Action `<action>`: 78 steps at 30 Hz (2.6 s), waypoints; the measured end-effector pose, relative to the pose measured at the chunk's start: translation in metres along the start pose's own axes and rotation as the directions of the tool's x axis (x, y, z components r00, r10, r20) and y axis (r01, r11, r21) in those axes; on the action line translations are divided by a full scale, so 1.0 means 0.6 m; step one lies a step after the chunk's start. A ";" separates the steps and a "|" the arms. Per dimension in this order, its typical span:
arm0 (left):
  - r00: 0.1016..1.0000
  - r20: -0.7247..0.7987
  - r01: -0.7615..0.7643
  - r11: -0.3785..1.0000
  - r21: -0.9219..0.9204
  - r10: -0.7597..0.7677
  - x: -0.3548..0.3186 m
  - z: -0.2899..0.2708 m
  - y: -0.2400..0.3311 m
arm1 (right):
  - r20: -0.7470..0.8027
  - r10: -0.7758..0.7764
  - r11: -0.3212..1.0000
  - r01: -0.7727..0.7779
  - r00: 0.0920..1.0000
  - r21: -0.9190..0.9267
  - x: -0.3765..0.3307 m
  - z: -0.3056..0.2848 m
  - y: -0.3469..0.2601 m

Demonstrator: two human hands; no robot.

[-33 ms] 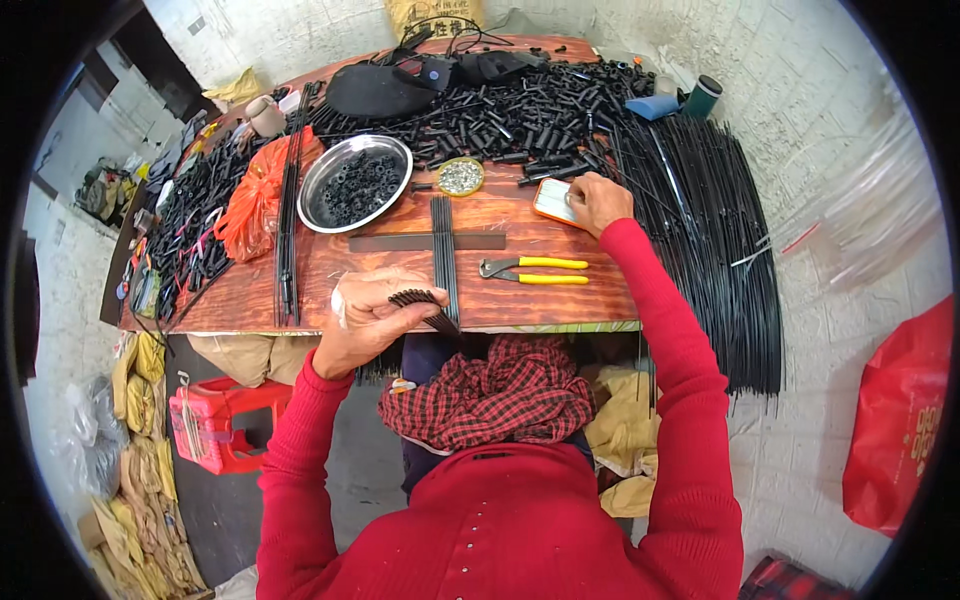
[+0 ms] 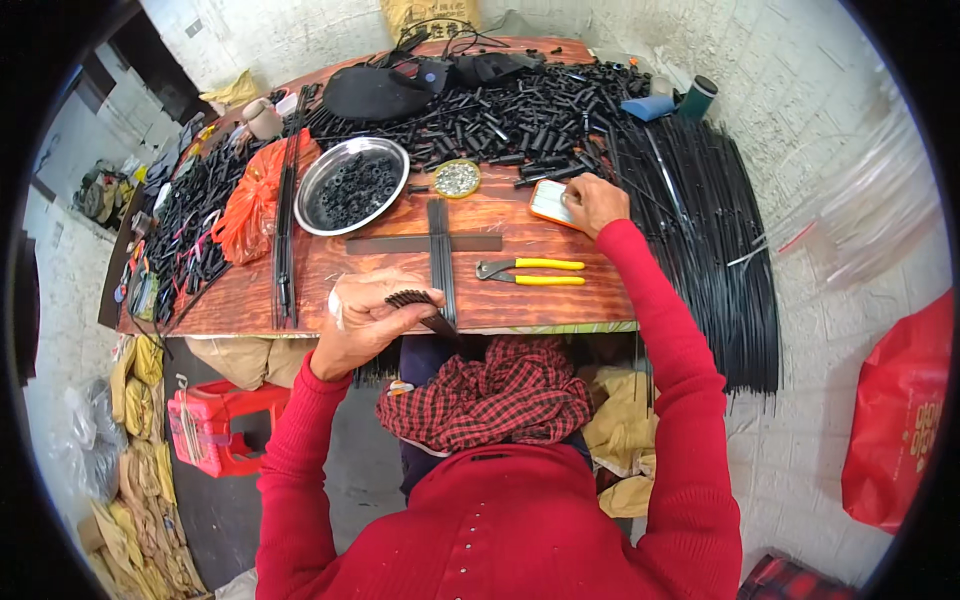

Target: Manual assembly of black rods with plastic connectors and caps at a production workbench.

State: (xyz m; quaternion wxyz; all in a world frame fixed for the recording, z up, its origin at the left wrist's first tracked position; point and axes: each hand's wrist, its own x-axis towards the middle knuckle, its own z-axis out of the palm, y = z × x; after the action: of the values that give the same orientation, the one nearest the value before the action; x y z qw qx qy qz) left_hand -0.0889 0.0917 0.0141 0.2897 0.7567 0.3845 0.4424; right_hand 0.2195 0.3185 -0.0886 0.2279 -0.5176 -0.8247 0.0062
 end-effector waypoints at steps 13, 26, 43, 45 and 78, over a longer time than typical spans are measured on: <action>0.999 -0.003 0.043 0.998 -0.044 -0.044 -0.005 0.003 -0.005 | -0.051 0.108 0.954 -0.089 0.993 0.286 0.027 0.000 0.010; 0.999 -0.029 0.041 0.998 0.044 -0.040 -0.005 -0.006 -0.006 | 0.024 -0.424 0.564 0.243 0.905 0.790 -0.122 -0.206 -0.272; 0.999 -0.037 0.000 0.998 0.070 0.002 -0.006 0.004 -0.002 | -0.058 -0.421 0.632 0.338 0.905 0.698 -0.133 -0.220 -0.292; 0.999 -0.041 -0.018 0.996 0.085 0.021 -0.002 0.004 0.001 | -0.068 -0.423 0.701 0.374 0.904 0.607 -0.140 -0.225 -0.295; 0.986 0.096 -0.132 0.991 -0.015 0.133 0.021 -0.007 -0.020 | -0.034 -0.535 0.554 0.381 0.844 0.741 -0.099 -0.223 -0.292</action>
State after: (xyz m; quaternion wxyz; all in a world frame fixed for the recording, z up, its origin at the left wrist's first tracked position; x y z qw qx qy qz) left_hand -0.0925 0.1090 0.0119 0.2811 0.8000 0.3170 0.4249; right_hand 0.1428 0.1560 0.0528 0.3240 -0.1473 -0.8777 0.3210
